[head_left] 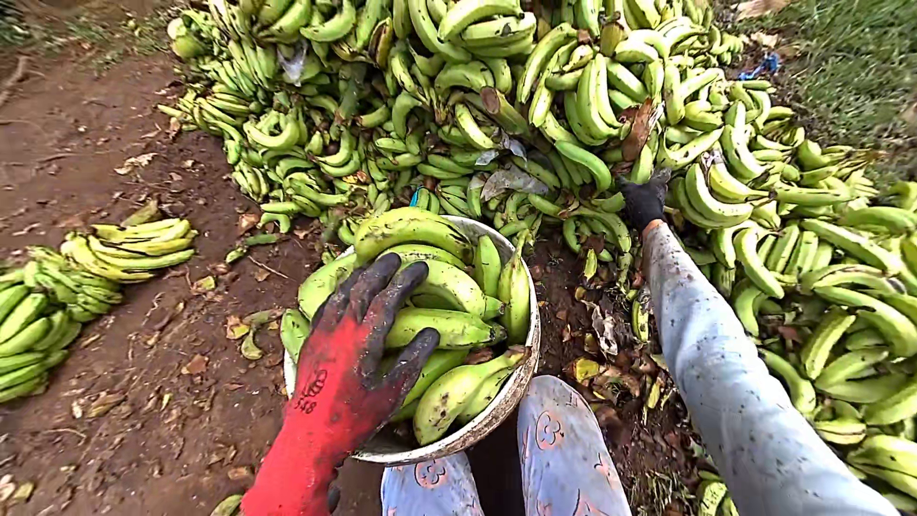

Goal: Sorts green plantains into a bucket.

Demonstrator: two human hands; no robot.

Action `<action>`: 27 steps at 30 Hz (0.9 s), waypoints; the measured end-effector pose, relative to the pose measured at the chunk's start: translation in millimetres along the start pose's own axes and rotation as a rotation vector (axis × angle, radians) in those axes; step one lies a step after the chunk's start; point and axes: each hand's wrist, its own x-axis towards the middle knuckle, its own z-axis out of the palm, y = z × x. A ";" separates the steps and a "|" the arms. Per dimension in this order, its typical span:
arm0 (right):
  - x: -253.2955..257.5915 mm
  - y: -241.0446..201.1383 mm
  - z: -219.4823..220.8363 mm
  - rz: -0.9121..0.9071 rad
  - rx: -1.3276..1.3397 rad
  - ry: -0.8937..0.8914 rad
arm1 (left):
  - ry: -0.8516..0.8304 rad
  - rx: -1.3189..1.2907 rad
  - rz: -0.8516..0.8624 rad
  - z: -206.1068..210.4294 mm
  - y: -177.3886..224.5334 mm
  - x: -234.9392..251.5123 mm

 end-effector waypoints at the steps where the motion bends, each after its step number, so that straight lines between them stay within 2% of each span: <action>1: 7.0 1.5 10.8 0.071 0.070 -0.019 | -0.005 0.015 -0.003 0.3 0.7 0.0; 5: -18.7 15.5 23.8 0.127 0.058 -0.027 | -0.043 0.059 -0.002 -1.7 6.5 4.1; 10: -90.1 62.5 -20.4 -0.071 0.011 -0.051 | -0.051 0.073 0.006 -2.1 8.8 5.7; 14: -136.5 72.0 -67.2 0.054 0.518 -0.014 | -0.064 0.082 0.006 -3.6 9.7 6.8; 17: -169.2 62.1 -100.6 0.069 0.642 -0.027 | -0.052 0.088 -0.018 -1.5 10.4 6.2; 20: -194.6 33.1 -134.6 -0.120 0.790 -0.092 | -0.020 0.064 -0.043 -2.9 12.0 1.7; 22: -213.1 -3.9 -161.8 -0.280 0.864 -0.205 | 0.009 -0.036 -0.059 -5.8 10.9 -8.5; 25: -246.4 -89.6 -191.1 -0.602 0.848 -0.280 | 0.076 -0.356 -0.104 -11.9 12.6 -30.5; 27: -258.2 -152.1 -191.8 -0.820 0.787 -0.333 | 0.141 -0.577 -0.089 -10.9 11.6 -39.6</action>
